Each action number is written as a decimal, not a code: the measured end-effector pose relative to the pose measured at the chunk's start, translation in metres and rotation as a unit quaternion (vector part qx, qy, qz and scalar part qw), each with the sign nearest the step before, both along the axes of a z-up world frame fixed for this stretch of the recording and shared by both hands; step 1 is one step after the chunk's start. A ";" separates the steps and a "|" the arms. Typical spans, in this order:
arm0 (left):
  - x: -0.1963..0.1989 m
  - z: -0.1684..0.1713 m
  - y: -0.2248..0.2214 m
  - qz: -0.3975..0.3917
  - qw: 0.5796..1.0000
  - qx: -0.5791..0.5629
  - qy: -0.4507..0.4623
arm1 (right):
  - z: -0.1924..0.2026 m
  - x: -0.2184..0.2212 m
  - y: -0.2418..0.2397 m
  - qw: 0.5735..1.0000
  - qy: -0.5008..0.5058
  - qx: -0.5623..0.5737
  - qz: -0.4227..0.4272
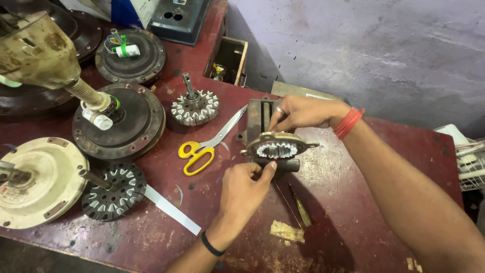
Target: The person works on a motor stator clamped in a bench vise, using a small metal tool to adjust or clean the internal windings. They repeatedly insert and withdraw the tool while rotating the stator, then briefly handle a separate rotor component before returning to the stator.
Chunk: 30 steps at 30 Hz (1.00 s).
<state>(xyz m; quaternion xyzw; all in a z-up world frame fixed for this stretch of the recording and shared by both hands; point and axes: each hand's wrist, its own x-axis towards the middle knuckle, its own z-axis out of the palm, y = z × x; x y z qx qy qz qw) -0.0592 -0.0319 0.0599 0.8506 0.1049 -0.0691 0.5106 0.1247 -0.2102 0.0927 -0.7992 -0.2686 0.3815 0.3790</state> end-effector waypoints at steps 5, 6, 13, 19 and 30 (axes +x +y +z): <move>0.003 -0.005 0.015 0.081 0.981 0.012 -0.177 | 0.005 -0.019 -0.029 0.950 -0.223 -0.165 -0.140; 0.004 -0.006 0.019 0.088 0.963 0.002 -0.255 | 0.003 -0.034 -0.043 0.917 -0.278 -0.234 -0.165; 0.031 -0.027 0.019 -0.073 0.948 -0.243 -0.190 | -0.058 -0.163 -0.053 0.934 -0.024 -0.321 -0.159; 0.041 -0.048 0.016 -0.089 0.935 -0.275 -0.205 | -0.076 -0.187 -0.051 0.928 -0.065 -0.308 -0.199; 0.050 -0.054 0.023 -0.148 0.919 -0.229 -0.285 | 0.045 -0.087 -0.065 0.903 -0.175 0.073 -0.386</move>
